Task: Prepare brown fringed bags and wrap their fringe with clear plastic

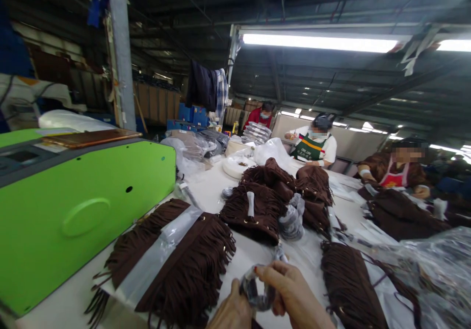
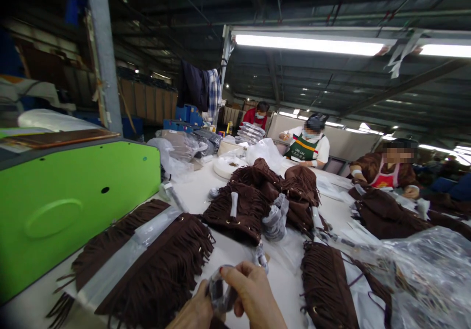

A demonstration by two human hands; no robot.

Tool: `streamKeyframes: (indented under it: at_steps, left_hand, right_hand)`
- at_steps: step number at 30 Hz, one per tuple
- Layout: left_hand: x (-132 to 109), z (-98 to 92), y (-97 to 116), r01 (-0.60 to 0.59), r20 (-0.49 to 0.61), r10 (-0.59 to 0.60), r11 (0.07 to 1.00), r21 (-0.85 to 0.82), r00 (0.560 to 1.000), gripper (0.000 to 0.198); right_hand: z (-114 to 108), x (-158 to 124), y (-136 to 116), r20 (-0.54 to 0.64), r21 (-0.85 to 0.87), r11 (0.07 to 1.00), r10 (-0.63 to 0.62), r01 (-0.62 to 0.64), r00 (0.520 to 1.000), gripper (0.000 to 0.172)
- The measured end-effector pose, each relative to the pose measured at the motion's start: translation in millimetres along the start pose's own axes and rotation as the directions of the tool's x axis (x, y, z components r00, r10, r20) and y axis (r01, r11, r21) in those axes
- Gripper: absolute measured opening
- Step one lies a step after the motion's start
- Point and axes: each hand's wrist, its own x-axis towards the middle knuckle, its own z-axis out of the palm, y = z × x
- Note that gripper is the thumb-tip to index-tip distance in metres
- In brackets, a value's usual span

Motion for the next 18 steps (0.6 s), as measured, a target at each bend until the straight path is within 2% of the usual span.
streamKeyframes:
  at_steps: [2, 5, 7, 14, 18]
  left_hand:
    - [-1.8, -2.5, 9.5, -0.011, 0.011, 0.011, 1.0, 0.015, 1.0, 0.044]
    - [-3.0, -2.1, 16.8, 0.047, -0.004, -0.046, 0.999, 0.018, 0.999, 0.046]
    - [-3.9, 0.2, 15.5, 0.072, -0.017, -0.072, 0.997, 0.017, 0.997, 0.043]
    - [-7.9, 2.4, 12.5, 0.017, -0.012, -0.017, 1.0, 0.012, 1.0, 0.05]
    - [-7.4, 0.6, 14.8, 0.026, -0.015, -0.026, 1.0, 0.007, 1.0, 0.049]
  right_hand:
    - [0.7, -2.5, -6.3, 0.002, 0.019, 1.0, -0.013, 0.013, 1.0, 0.031]
    - [-1.8, -1.9, -10.6, 0.022, 0.034, 0.999, -0.023, 0.023, 0.999, 0.029]
    - [-4.1, 0.6, -9.8, 0.034, 0.042, 0.999, -0.017, 0.016, 0.999, 0.028]
    - [-7.3, 5.1, -6.0, 0.034, 0.061, 0.998, -0.032, 0.03, 0.999, 0.026]
    - [-6.2, 2.7, -8.7, 0.036, 0.053, 0.998, -0.039, 0.037, 0.999, 0.026]
